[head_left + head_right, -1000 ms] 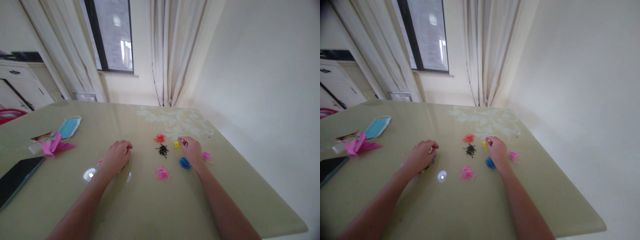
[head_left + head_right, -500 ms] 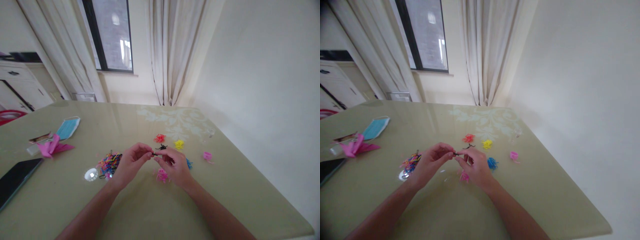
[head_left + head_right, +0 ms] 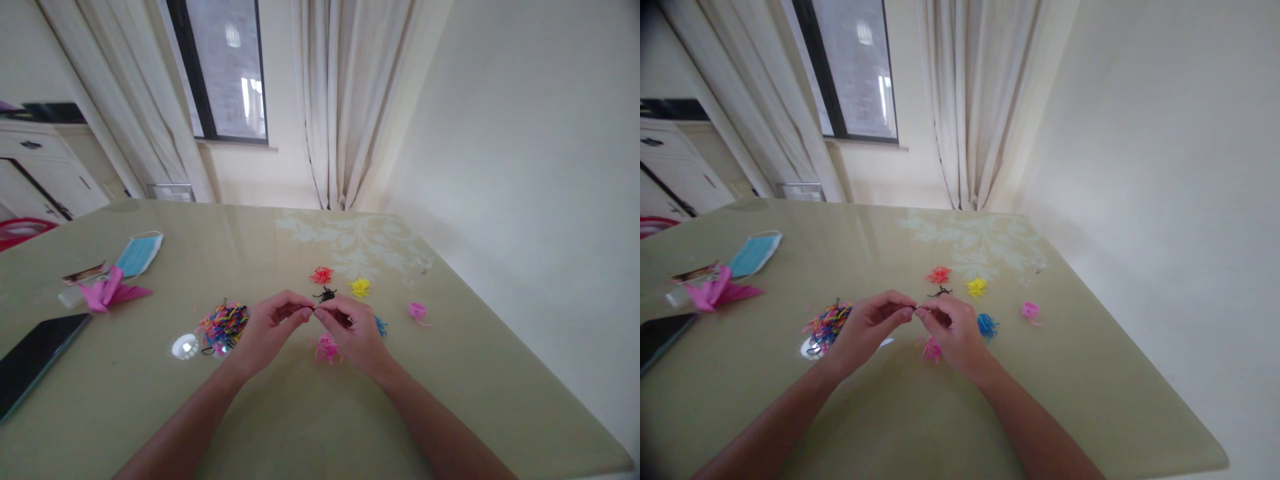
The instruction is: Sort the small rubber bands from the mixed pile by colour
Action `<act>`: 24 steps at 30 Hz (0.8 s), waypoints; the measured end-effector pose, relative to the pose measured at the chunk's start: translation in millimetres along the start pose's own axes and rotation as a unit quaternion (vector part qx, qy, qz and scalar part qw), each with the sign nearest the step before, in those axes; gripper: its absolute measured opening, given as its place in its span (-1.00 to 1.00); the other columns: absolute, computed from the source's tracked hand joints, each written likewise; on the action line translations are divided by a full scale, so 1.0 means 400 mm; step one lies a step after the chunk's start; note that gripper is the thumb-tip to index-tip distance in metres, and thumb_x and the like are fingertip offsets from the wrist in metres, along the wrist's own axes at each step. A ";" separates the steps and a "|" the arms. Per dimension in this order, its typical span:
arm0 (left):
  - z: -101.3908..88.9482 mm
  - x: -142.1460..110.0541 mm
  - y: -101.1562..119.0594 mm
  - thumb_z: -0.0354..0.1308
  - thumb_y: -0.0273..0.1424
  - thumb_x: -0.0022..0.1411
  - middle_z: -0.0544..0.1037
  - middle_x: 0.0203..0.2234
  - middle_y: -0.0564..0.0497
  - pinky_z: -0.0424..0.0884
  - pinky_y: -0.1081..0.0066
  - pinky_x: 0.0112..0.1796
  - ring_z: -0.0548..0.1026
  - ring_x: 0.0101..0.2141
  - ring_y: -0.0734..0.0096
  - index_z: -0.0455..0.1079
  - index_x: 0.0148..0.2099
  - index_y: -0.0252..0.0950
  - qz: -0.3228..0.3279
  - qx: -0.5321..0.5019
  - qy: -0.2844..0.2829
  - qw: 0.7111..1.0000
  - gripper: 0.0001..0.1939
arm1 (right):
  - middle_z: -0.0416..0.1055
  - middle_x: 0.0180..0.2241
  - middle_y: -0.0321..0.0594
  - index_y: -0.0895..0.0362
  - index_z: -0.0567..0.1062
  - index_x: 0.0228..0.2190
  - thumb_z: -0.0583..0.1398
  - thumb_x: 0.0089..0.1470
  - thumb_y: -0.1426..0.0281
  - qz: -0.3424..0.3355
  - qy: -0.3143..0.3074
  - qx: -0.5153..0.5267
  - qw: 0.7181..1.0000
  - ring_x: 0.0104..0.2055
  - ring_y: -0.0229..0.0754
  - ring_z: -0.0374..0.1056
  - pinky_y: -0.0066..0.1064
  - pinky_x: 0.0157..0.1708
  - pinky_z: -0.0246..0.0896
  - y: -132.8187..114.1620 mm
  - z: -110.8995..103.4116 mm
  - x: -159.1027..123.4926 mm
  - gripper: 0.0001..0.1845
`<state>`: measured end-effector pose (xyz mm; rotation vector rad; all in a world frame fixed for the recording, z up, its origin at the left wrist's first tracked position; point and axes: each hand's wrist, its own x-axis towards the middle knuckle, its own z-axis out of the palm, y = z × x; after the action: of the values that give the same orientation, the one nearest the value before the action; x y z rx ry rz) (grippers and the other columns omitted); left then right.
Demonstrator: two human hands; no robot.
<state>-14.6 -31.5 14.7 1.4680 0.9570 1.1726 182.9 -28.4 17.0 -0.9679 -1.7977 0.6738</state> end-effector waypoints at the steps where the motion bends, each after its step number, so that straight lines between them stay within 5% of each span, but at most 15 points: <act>1: 0.001 0.000 0.002 0.34 -0.24 0.28 0.69 -0.31 -0.05 0.55 0.38 -0.18 0.61 -0.26 0.33 0.62 -0.16 -0.27 0.002 0.009 0.008 1.000 -0.79 | 0.42 -0.53 -0.32 0.12 0.65 -0.35 0.29 0.26 0.31 0.000 -0.004 0.001 1.000 -0.52 -0.29 0.25 -0.46 -0.50 0.13 0.000 0.001 -0.001 -0.81; 15: 0.007 -0.004 0.015 0.27 -0.19 0.32 0.62 -0.41 0.01 0.49 0.44 -0.29 0.54 -0.36 0.40 0.61 -0.22 -0.27 -0.001 0.033 0.020 0.999 -0.75 | 0.38 -0.50 -0.31 0.11 0.62 -0.34 0.23 0.32 0.30 -0.035 0.008 -0.018 0.999 -0.48 -0.26 0.25 -0.42 -0.46 0.12 -0.011 -0.011 -0.007 -0.77; 19: -0.020 0.005 0.019 0.19 -0.18 0.37 0.64 -0.35 -0.03 0.50 0.37 -0.26 0.57 -0.33 0.33 0.58 -0.14 -0.27 0.010 0.137 0.034 0.990 -0.72 | 0.40 -0.50 -0.31 0.11 0.61 -0.34 0.21 0.33 0.29 -0.023 0.009 -0.019 1.000 -0.50 -0.27 0.25 -0.44 -0.48 0.12 -0.009 -0.020 -0.001 -0.76; 21: -0.053 0.011 0.016 0.12 -0.21 0.41 0.65 -0.28 -0.06 0.49 0.31 -0.24 0.57 -0.33 0.28 0.57 -0.09 -0.26 0.015 0.278 0.074 0.958 -0.72 | 0.43 -0.50 -0.31 0.12 0.61 -0.34 0.22 0.32 0.30 -0.009 0.027 -0.030 0.999 -0.51 -0.27 0.25 -0.44 -0.50 0.12 0.004 -0.033 0.011 -0.77; 24: -0.110 0.014 0.002 0.02 -0.30 0.44 0.64 -0.13 -0.15 0.45 0.14 -0.07 0.58 -0.16 0.10 0.57 -0.07 -0.27 -0.014 0.527 0.078 0.846 -0.70 | 0.47 -0.48 -0.28 0.13 0.64 -0.32 0.25 0.28 0.33 0.002 0.054 -0.097 0.994 -0.52 -0.26 0.28 -0.44 -0.49 0.16 0.041 -0.060 0.032 -0.81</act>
<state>-56.4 -16.7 18.5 2.1871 1.9089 0.7241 207.4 -8.2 19.8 -1.1151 -1.7897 0.4455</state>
